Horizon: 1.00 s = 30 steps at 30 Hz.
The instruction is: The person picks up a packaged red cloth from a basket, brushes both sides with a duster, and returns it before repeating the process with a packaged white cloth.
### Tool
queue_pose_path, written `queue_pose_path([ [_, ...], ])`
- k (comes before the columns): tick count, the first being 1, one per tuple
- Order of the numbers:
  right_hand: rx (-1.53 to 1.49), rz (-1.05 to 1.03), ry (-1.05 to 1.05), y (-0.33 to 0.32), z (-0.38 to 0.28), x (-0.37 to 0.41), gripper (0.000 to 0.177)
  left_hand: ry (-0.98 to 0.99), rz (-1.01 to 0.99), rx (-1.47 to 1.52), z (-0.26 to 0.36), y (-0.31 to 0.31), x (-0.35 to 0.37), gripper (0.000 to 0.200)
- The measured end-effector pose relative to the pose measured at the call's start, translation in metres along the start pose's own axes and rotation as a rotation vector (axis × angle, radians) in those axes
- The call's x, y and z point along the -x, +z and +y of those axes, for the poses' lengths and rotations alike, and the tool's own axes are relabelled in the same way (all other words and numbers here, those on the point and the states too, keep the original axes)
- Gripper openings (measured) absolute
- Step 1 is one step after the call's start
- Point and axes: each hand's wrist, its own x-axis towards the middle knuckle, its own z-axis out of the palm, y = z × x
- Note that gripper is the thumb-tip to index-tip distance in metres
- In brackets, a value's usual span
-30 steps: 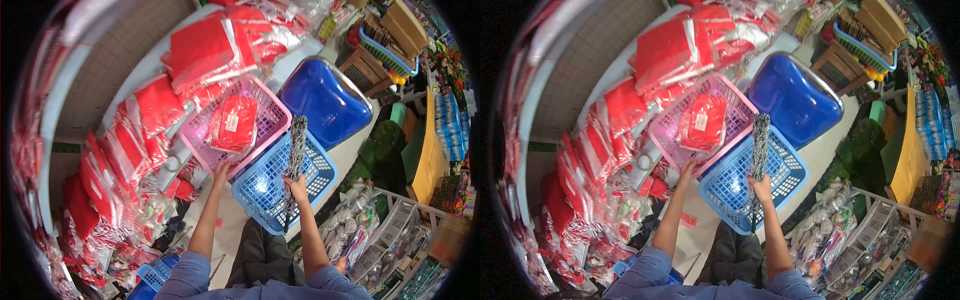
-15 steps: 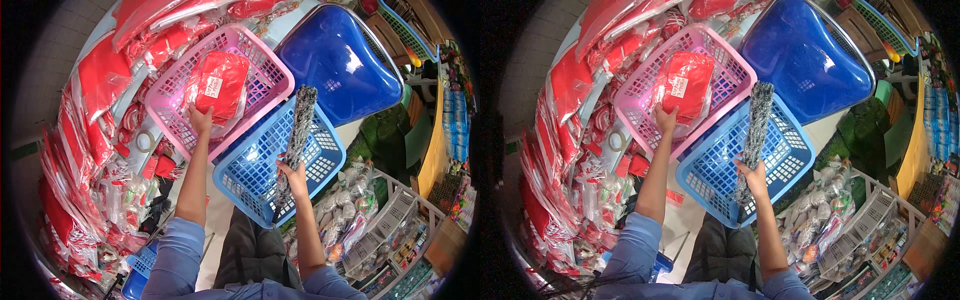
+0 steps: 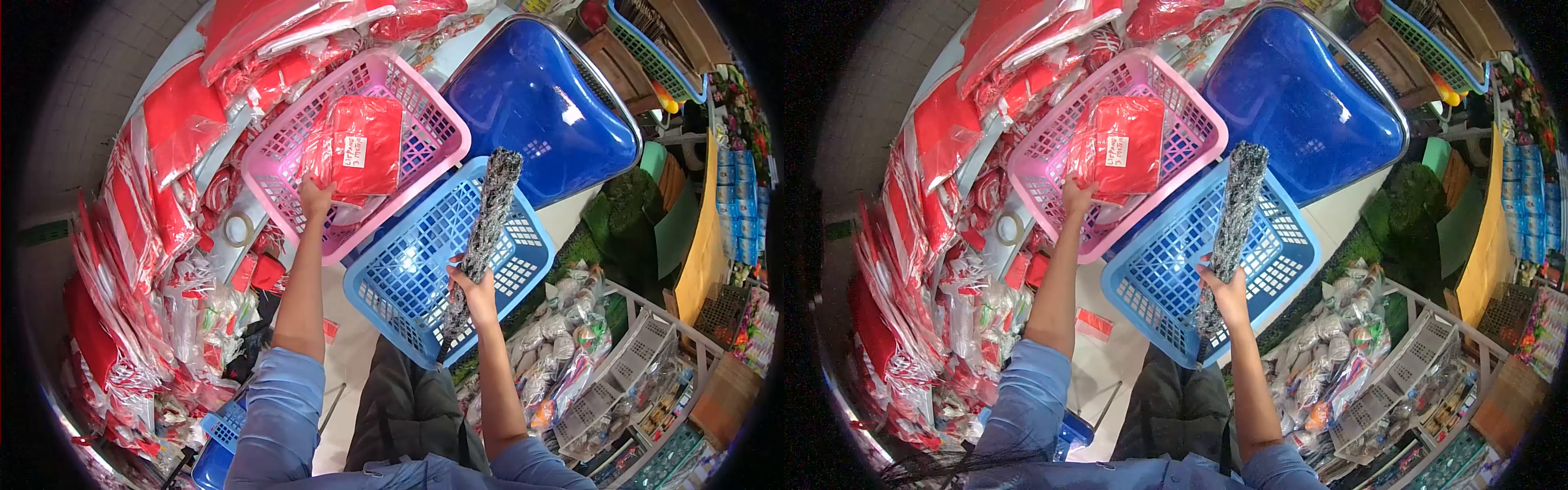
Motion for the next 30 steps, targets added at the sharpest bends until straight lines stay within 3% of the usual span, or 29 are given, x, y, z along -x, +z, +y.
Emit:
queue_pose_path([
  [3,-0.009,-0.011,0.000,-0.003,0.001,0.004,0.017,-0.107,-0.269,-0.069,0.031,-0.021,0.008,0.046],
  [6,-0.008,-0.016,-0.008,-0.008,0.003,0.003,0.017,-0.042,-0.355,-0.054,0.017,-0.007,0.012,0.036],
  [9,-0.018,-0.010,-0.016,-0.012,0.004,0.009,0.016,0.098,-0.144,0.438,-0.007,0.017,0.016,0.017],
  [12,0.011,-0.018,-0.040,-0.015,-0.001,0.017,0.015,0.119,-0.277,0.540,-0.002,0.005,0.011,0.020],
  [14,0.014,-0.016,-0.028,-0.016,-0.004,0.025,0.016,-0.108,-0.324,0.782,0.008,-0.001,0.007,0.027],
  [16,0.075,-0.037,-0.030,-0.015,-0.011,0.034,0.019,-0.290,-0.314,0.979,0.044,-0.030,0.012,0.042],
  [19,0.137,-0.046,-0.018,-0.011,-0.020,0.051,0.021,-0.579,-0.568,1.211,0.081,-0.055,0.006,0.052],
  [21,0.100,-0.071,0.022,-0.008,-0.027,0.063,0.021,-0.469,-0.793,1.317,0.109,-0.074,0.022,0.067],
  [23,0.054,-0.065,-0.001,-0.003,-0.034,0.074,0.019,-0.421,-0.825,1.314,0.140,-0.109,0.044,0.060],
  [25,0.045,-0.081,-0.008,-0.004,-0.037,0.079,0.020,-0.342,-0.738,1.568,0.162,-0.139,0.065,0.055],
  [27,0.013,-0.074,0.002,-0.002,-0.048,0.086,0.021,-0.259,-0.915,1.784,0.155,-0.160,0.076,0.044],
  [28,0.047,-0.106,-0.016,-0.003,-0.052,0.090,0.029,-0.367,-0.908,1.875,0.180,-0.202,0.095,0.043],
  [29,0.010,-0.112,-0.002,0.000,-0.061,0.095,0.033,-0.475,-1.042,2.009,0.172,-0.209,0.103,0.047],
  [30,-0.026,-0.119,0.014,0.003,-0.070,0.100,0.037,-0.450,-1.051,2.064,0.184,-0.238,0.119,0.049],
])
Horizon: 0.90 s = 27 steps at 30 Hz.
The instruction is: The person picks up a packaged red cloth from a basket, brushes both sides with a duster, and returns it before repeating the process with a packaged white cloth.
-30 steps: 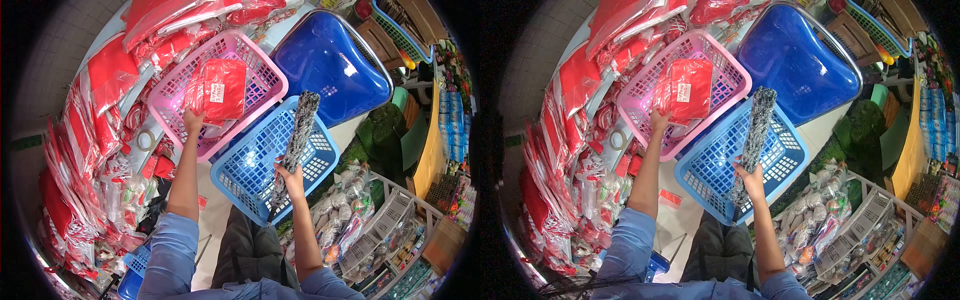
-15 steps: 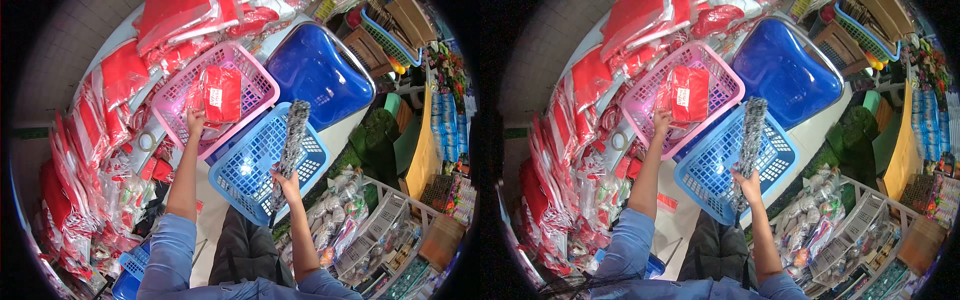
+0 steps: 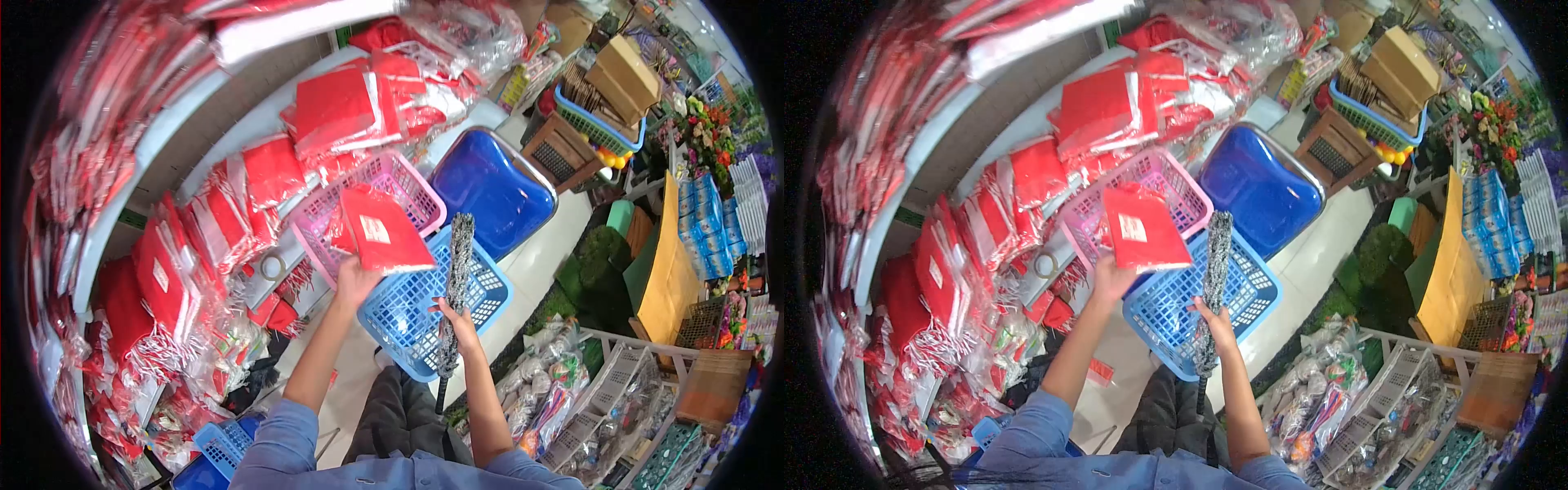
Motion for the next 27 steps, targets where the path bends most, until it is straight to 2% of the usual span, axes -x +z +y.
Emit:
queue_pose_path([
  [1,-0.035,-0.008,0.013,0.003,-0.008,0.005,0.041,-0.034,0.089,0.055,-0.006,-0.020,0.014,0.050],
  [2,-0.065,-0.064,-0.001,0.003,-0.010,0.008,0.052,-0.049,0.050,0.037,-0.013,-0.004,0.035,0.050],
  [3,-0.195,-0.145,0.029,0.003,-0.012,0.011,0.056,-0.137,-0.097,0.121,-0.019,-0.008,0.050,0.051],
  [4,-0.304,-0.193,0.013,0.002,-0.012,0.016,0.058,-0.085,0.164,-0.053,-0.024,0.026,0.071,0.049],
  [5,-0.411,-0.244,-0.001,0.003,-0.015,0.022,0.059,0.010,0.104,-0.363,-0.029,0.039,0.092,0.048],
  [7,-0.464,-0.142,0.070,0.011,-0.033,0.039,0.045,-0.039,-0.093,-0.347,-0.035,0.027,0.118,0.047],
  [8,-0.478,-0.106,0.085,0.015,-0.034,0.044,0.039,-0.196,-0.235,-0.025,-0.033,0.010,0.122,0.047],
  [9,-0.491,-0.070,0.100,0.017,-0.035,0.049,0.035,-0.170,-0.156,-0.059,-0.035,0.021,0.132,0.048],
  [12,-0.144,-0.082,-0.040,0.014,-0.036,0.063,0.043,-0.082,0.060,-0.176,-0.035,0.056,0.161,0.049],
  [14,-0.144,-0.141,-0.063,0.023,-0.056,0.082,0.047,-0.027,0.176,-0.288,-0.030,0.075,0.176,0.049],
  [17,-0.174,-0.200,-0.170,0.037,-0.083,0.100,0.053,0.041,-0.269,-0.349,-0.008,0.047,0.169,0.055],
  [21,-0.220,-0.283,-0.299,0.072,-0.129,0.134,0.060,0.094,-0.217,0.131,0.014,0.154,0.181,0.045],
  [22,-0.224,-0.327,-0.315,0.082,-0.139,0.145,0.060,0.297,-0.309,-0.012,0.014,0.148,0.164,0.049],
  [23,-0.230,-0.370,-0.328,0.090,-0.143,0.151,0.061,0.357,-0.333,-0.018,0.015,0.145,0.158,0.050],
  [27,0.076,-0.421,-0.425,0.114,-0.136,0.160,0.067,0.335,-0.235,0.001,0.011,0.135,0.153,0.050],
])
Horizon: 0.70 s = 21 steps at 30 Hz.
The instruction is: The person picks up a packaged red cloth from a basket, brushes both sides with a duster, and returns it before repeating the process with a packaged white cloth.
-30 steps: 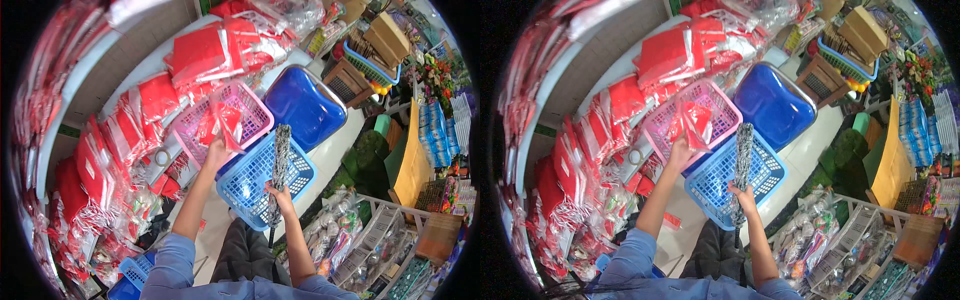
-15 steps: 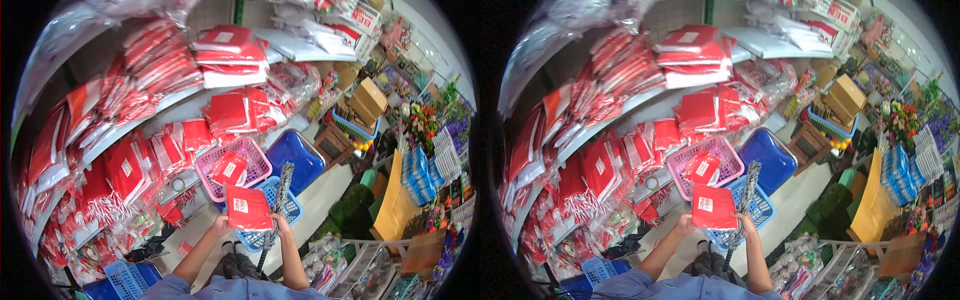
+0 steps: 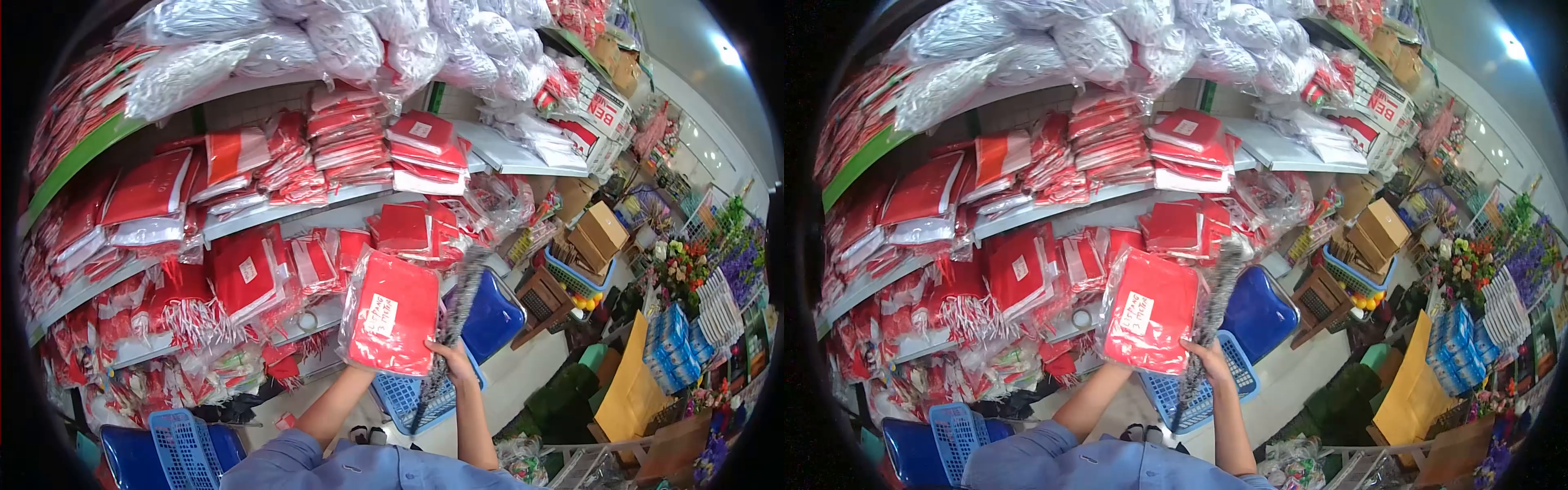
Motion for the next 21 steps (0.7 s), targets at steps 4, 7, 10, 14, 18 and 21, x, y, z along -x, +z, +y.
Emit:
queue_pose_path([
  [4,0.622,-0.263,0.199,-0.011,-0.003,0.003,0.060,-0.014,0.039,0.002,0.012,-0.004,0.010,0.050],
  [7,0.809,-0.489,0.205,-0.003,-0.029,0.024,0.050,-0.011,0.059,-0.008,0.022,-0.008,0.019,0.050],
  [10,1.039,-0.719,0.233,-0.006,-0.038,0.019,0.042,-0.014,0.070,-0.011,0.026,-0.011,0.026,0.050],
  [14,1.204,-0.634,0.078,-0.010,-0.044,-0.003,0.040,-0.018,0.074,-0.017,0.027,-0.012,0.030,0.051],
  [18,1.345,-0.216,-0.076,-0.031,-0.042,-0.035,0.035,-0.025,0.079,-0.021,0.026,-0.012,0.032,0.051],
  [21,1.358,0.054,-0.127,-0.021,-0.044,-0.034,0.038,-0.023,0.078,-0.012,0.026,-0.011,0.032,0.051],
])
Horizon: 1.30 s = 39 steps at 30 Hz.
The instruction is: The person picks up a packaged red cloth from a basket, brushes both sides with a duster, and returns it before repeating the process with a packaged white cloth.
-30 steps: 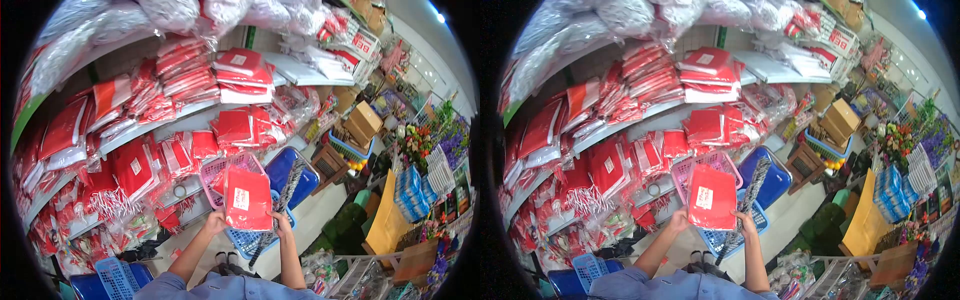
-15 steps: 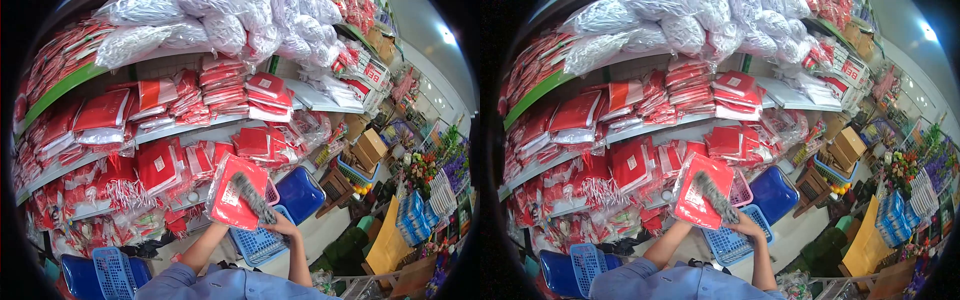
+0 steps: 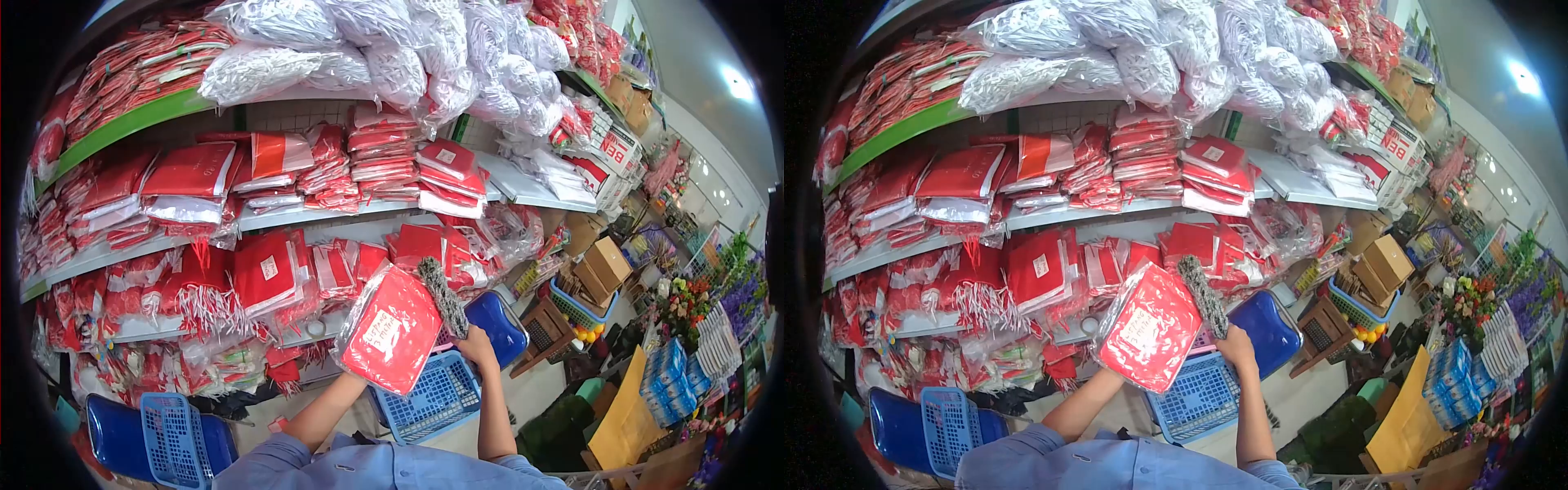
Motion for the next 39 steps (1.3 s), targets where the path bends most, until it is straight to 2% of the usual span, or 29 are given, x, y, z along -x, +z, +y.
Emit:
queue_pose_path([
  [3,-0.224,-0.283,-0.222,0.010,0.002,0.010,0.040,0.003,0.007,-0.001,0.001,-0.002,0.001,0.051],
  [4,-0.200,-0.549,-0.095,0.011,0.000,0.013,0.041,0.003,0.009,0.003,0.002,-0.002,0.000,0.051],
  [5,-0.077,-0.608,-0.244,0.019,0.002,0.016,0.044,0.006,0.014,-0.003,0.001,-0.002,0.001,0.051],
  [7,0.000,-0.756,-0.415,0.027,0.007,0.025,0.046,0.008,0.017,0.000,0.000,-0.005,0.000,0.051],
  [10,-0.055,-0.790,-0.357,0.031,0.019,0.017,0.050,0.004,0.028,0.002,0.000,-0.007,-0.001,0.052],
  [11,-0.040,-0.633,-0.400,0.024,0.019,0.014,0.046,0.006,0.030,-0.002,0.000,-0.006,-0.002,0.052],
  [13,-0.094,-0.402,-0.295,0.022,0.034,0.000,0.041,0.000,0.029,0.001,-0.003,-0.007,-0.003,0.052],
  [16,0.065,-0.076,-0.076,0.039,0.049,-0.018,0.035,-0.005,0.034,0.000,-0.004,-0.008,-0.006,0.052],
  [19,-0.241,-0.422,-0.182,0.010,0.006,0.000,0.036,-0.003,0.029,-0.009,-0.003,-0.007,-0.011,0.052],
  [20,-0.173,-0.645,-0.130,0.011,0.002,0.000,0.039,-0.004,0.029,-0.009,-0.003,-0.005,-0.013,0.052],
  [23,-0.092,-0.795,-0.433,0.001,-0.007,0.008,0.044,0.002,0.024,-0.012,-0.001,-0.002,-0.019,0.052],
  [24,-0.117,-0.737,-0.574,0.016,0.011,-0.004,0.046,-0.003,0.017,-0.008,-0.001,0.000,-0.022,0.052],
  [25,-0.155,-0.635,-0.531,0.026,0.030,-0.015,0.044,-0.003,0.013,-0.010,-0.001,0.003,-0.024,0.052],
  [27,0.029,-0.457,-0.294,0.000,0.017,-0.023,0.040,-0.010,0.009,-0.015,-0.002,0.007,-0.030,0.053],
  [29,0.058,-0.074,-0.110,0.015,0.038,-0.042,0.038,-0.012,0.000,-0.017,-0.004,0.010,-0.033,0.053],
  [30,0.061,0.048,-0.049,0.020,0.041,-0.046,0.037,-0.014,-0.005,-0.016,-0.005,0.012,-0.035,0.053],
  [33,-0.148,-0.092,-0.060,0.031,0.041,-0.046,0.037,-0.016,-0.011,-0.016,-0.004,0.014,-0.036,0.053],
  [34,-0.245,-0.330,-0.053,0.001,0.001,-0.022,0.039,-0.014,-0.011,-0.015,-0.005,0.014,-0.036,0.053],
  [37,-0.150,-0.609,-0.533,0.017,0.012,-0.013,0.041,-0.021,-0.006,-0.011,-0.002,0.012,-0.032,0.053],
  [38,-0.131,-0.597,-0.606,0.020,0.006,-0.007,0.042,-0.013,-0.009,-0.015,-0.001,0.011,-0.030,0.053],
  [39,-0.116,-0.641,-0.489,0.014,0.003,-0.007,0.041,-0.021,-0.010,-0.013,-0.002,0.011,-0.028,0.053],
])
